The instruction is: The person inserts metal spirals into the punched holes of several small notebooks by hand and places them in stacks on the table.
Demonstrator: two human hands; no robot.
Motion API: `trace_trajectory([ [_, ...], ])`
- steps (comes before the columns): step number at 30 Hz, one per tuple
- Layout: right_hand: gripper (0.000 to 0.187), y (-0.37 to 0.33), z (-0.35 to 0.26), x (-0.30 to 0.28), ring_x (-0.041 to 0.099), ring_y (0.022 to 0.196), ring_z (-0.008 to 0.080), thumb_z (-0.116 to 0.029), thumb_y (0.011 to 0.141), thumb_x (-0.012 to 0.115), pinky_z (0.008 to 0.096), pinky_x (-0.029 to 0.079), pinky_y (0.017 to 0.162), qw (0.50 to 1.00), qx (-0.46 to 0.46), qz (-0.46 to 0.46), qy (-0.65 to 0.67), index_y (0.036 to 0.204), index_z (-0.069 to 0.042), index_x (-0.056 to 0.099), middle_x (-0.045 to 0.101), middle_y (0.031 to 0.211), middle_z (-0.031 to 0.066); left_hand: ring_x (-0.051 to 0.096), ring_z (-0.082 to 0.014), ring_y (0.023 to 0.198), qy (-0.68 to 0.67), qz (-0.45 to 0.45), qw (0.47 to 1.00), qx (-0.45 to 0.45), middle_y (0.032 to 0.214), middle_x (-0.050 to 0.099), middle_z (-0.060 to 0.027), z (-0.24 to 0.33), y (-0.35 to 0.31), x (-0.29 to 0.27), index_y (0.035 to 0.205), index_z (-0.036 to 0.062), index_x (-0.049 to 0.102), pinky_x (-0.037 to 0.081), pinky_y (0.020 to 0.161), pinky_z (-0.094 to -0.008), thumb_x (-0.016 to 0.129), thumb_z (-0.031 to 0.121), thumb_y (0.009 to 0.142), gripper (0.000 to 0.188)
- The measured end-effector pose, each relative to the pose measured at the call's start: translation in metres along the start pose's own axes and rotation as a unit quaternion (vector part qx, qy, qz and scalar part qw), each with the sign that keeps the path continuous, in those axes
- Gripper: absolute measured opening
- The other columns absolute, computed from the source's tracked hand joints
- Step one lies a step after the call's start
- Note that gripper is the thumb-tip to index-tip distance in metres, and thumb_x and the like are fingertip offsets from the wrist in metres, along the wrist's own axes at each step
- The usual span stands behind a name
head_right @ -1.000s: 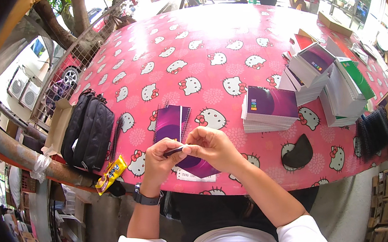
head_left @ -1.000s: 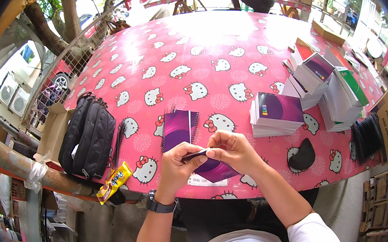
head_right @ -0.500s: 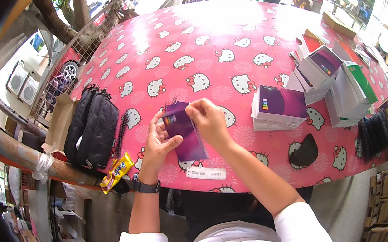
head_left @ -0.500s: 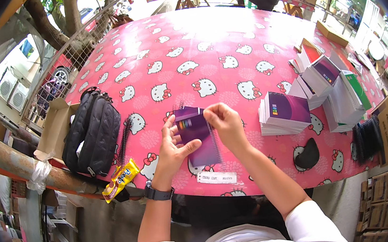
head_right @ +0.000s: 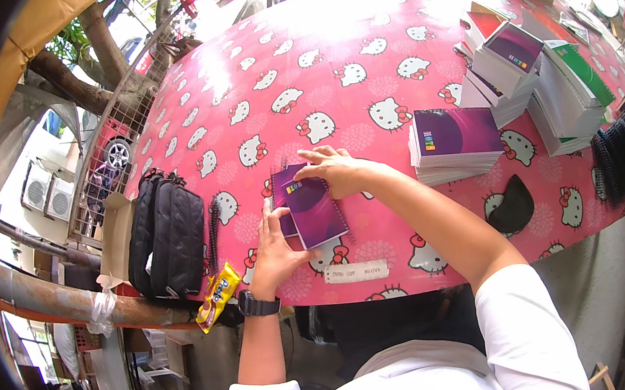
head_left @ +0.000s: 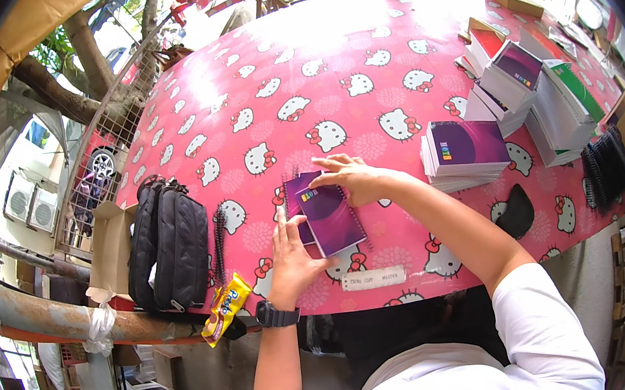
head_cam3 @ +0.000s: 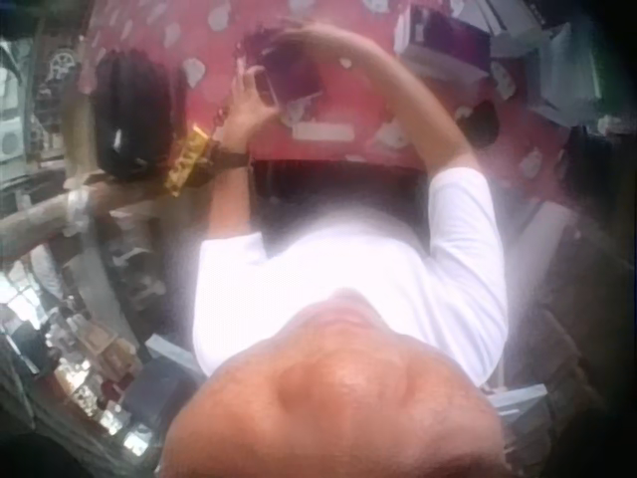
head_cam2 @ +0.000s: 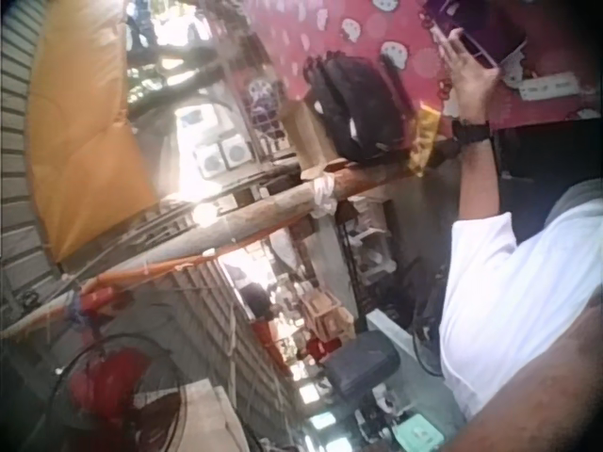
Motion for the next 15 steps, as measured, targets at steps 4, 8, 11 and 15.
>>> trace_trajectory([
  [4, 0.075, 0.000, -0.002, -0.001, 0.037, 0.130, 0.0341, -0.005, 0.059, 0.075, 0.0483, 0.035, 0.105, 1.000, 0.007, 0.008, 0.021, 0.129, -0.018, 0.051, 0.042, 0.140, 0.0132, 0.051, -0.0364, 0.118, -0.171, -0.007, 0.985, -0.025, 0.124, 0.054, -0.0213, -0.031, 0.010, -0.014, 0.115, 0.0060, 0.051, 0.041, 0.101, -0.0418, 0.080, 0.012, 0.064, 0.058],
  [8, 0.060, 0.009, 0.006, -0.006, 0.049, 0.115, 0.0323, -0.010, 0.060, 0.077, 0.0403, 0.045, 0.094, 0.999, -0.021, 0.014, 0.035, 0.116, -0.009, 0.055, 0.057, 0.113, 0.0122, 0.058, -0.0361, 0.106, -0.070, -0.020, 0.997, 0.017, 0.114, 0.057, -0.0202, -0.027, 0.016, -0.019, 0.106, 0.0052, 0.053, 0.049, 0.086, -0.0394, 0.079, 0.006, 0.062, 0.052],
  [11, 0.051, 0.016, 0.005, -0.014, 0.053, 0.106, 0.0317, -0.007, 0.059, 0.081, 0.0408, 0.046, 0.089, 0.998, -0.023, -0.022, 0.047, 0.103, -0.005, 0.054, 0.058, 0.102, 0.0114, 0.058, -0.0348, 0.104, 0.005, -0.052, 0.998, -0.043, 0.109, 0.058, -0.0187, -0.017, 0.026, -0.022, 0.099, 0.0048, 0.052, 0.049, 0.085, -0.0387, 0.080, 0.005, 0.058, 0.049],
  [15, 0.047, 0.020, 0.014, -0.005, 0.056, 0.100, 0.0318, -0.004, 0.059, 0.078, 0.0397, 0.047, 0.083, 0.995, -0.098, 0.026, 0.011, 0.099, -0.004, 0.054, 0.059, 0.098, 0.0123, 0.058, -0.0317, 0.102, 0.042, -0.015, 0.999, 0.009, 0.108, 0.058, -0.0164, -0.019, 0.032, -0.019, 0.095, 0.0048, 0.052, 0.048, 0.087, -0.0375, 0.081, 0.006, 0.056, 0.049],
])
Point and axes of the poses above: each hand's wrist, its own y-axis towards the middle knuckle, its own x-axis out of the palm, z = x × y, the point moved 1 cm from there along y, towards the middle knuckle
